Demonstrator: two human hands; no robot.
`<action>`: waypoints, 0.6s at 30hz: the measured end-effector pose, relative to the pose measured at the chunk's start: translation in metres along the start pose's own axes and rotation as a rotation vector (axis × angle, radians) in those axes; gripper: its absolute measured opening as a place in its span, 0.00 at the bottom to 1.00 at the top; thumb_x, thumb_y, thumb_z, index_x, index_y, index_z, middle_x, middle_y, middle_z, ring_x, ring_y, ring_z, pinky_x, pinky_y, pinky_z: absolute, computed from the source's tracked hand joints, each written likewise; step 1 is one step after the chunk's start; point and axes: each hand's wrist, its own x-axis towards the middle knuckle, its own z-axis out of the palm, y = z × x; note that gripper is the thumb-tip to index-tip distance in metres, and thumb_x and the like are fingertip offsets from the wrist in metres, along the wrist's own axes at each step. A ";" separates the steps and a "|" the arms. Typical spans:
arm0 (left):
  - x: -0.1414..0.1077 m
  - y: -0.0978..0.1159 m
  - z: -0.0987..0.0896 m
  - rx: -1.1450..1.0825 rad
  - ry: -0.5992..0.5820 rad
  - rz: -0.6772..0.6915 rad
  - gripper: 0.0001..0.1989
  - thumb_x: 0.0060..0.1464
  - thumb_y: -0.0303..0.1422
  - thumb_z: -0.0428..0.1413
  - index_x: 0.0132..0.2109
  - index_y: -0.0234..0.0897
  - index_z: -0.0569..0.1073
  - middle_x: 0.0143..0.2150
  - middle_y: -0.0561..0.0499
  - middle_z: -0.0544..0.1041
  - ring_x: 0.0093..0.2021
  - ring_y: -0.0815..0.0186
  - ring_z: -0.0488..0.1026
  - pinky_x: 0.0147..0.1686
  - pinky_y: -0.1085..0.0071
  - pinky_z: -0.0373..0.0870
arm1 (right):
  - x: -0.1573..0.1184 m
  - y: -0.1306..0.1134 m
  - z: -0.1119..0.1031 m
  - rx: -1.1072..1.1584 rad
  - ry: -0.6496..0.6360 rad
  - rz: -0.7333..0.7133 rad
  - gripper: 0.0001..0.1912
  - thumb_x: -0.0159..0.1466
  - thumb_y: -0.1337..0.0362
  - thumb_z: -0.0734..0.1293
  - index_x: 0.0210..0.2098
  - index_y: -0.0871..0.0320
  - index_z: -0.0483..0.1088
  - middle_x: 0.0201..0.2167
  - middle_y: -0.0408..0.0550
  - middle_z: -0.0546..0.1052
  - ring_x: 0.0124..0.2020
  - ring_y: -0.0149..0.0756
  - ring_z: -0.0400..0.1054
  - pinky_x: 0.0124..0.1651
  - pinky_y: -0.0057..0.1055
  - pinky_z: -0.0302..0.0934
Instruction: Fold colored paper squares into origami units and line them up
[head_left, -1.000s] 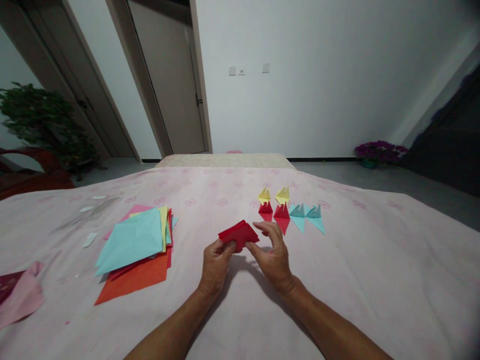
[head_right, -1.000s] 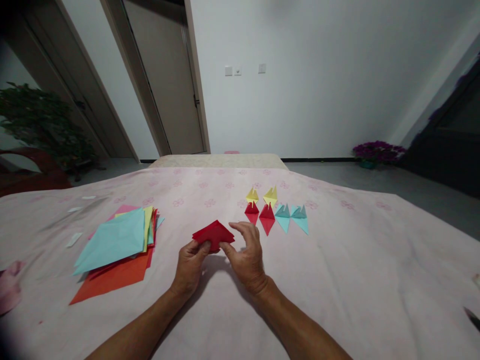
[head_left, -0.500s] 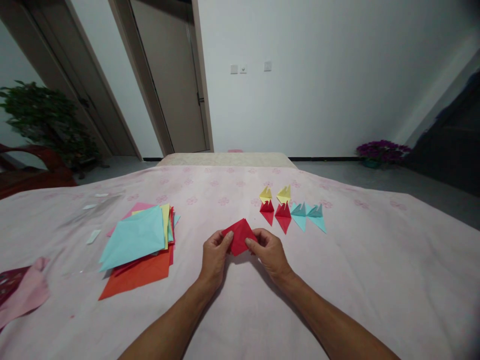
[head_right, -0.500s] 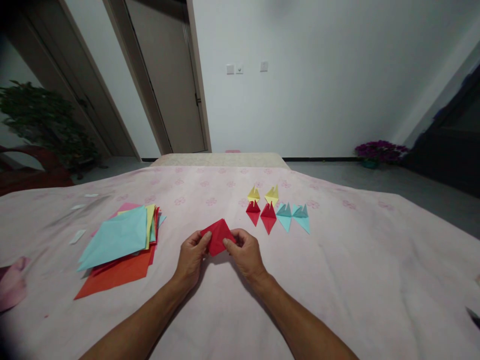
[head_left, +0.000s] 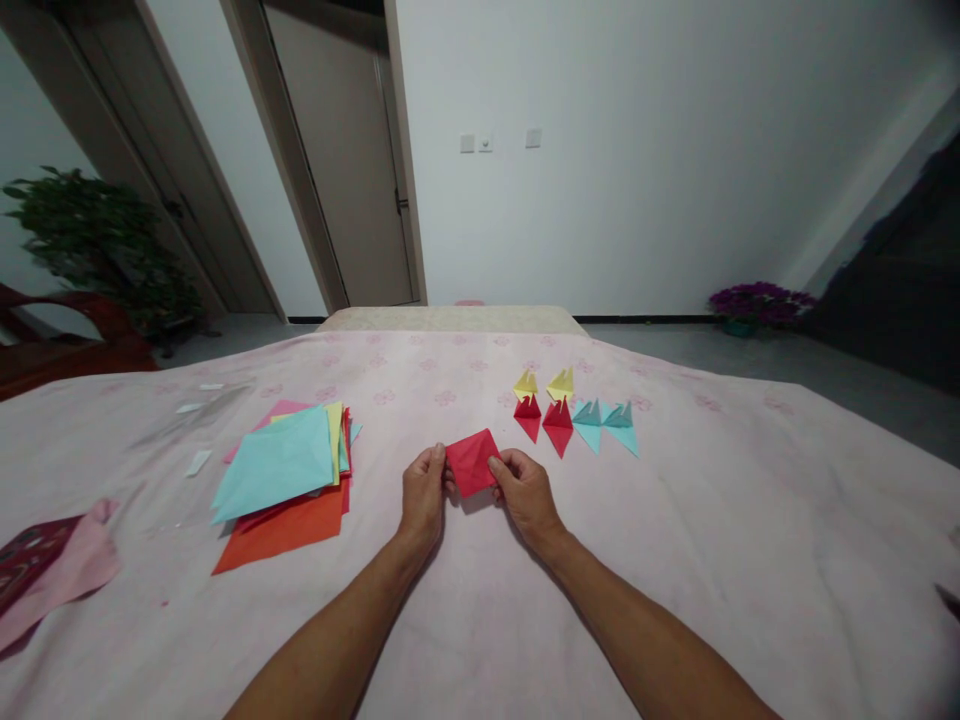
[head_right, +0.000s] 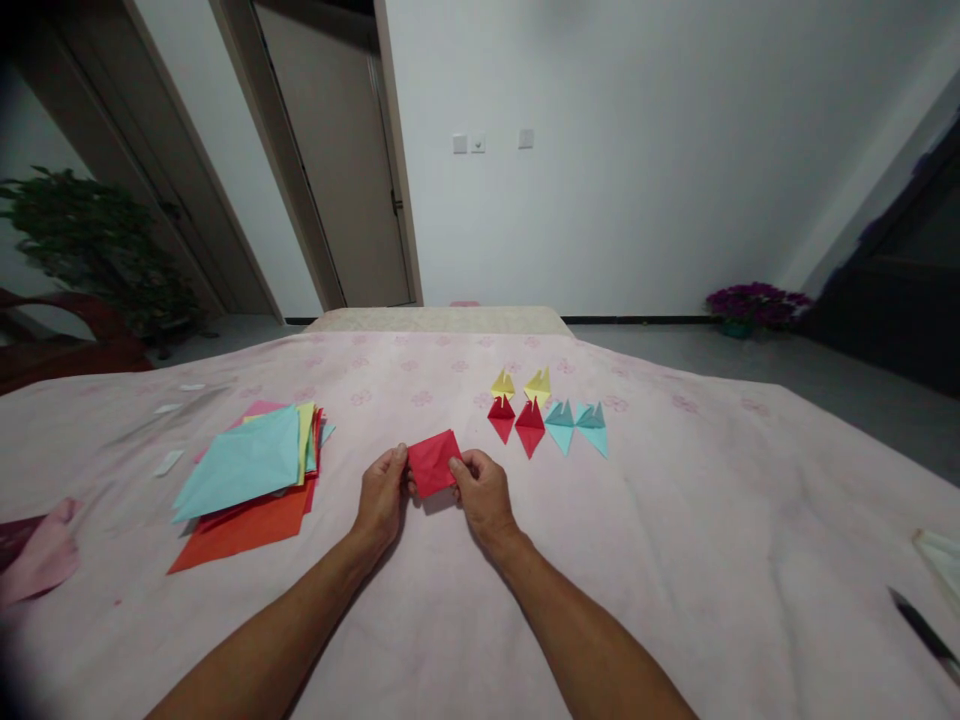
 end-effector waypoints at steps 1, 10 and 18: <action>0.000 0.000 0.000 -0.019 -0.011 -0.001 0.24 0.53 0.54 0.58 0.33 0.33 0.73 0.23 0.54 0.71 0.20 0.73 0.63 0.21 0.77 0.57 | 0.000 0.001 0.000 -0.003 0.015 -0.010 0.16 0.57 0.50 0.69 0.26 0.57 0.66 0.16 0.37 0.67 0.16 0.28 0.58 0.19 0.26 0.52; -0.010 0.012 0.006 0.053 -0.138 -0.012 0.28 0.37 0.44 0.70 0.42 0.28 0.79 0.34 0.45 0.81 0.30 0.65 0.74 0.31 0.72 0.67 | -0.004 -0.003 0.001 -0.075 -0.003 -0.105 0.17 0.56 0.48 0.68 0.27 0.56 0.67 0.16 0.38 0.67 0.17 0.30 0.58 0.20 0.27 0.53; -0.021 0.013 0.001 0.106 -0.116 0.023 0.25 0.41 0.47 0.67 0.37 0.27 0.79 0.26 0.48 0.78 0.23 0.69 0.68 0.24 0.74 0.62 | -0.002 0.003 0.002 -0.185 -0.059 -0.155 0.18 0.54 0.49 0.69 0.23 0.59 0.70 0.17 0.41 0.70 0.20 0.32 0.61 0.23 0.27 0.53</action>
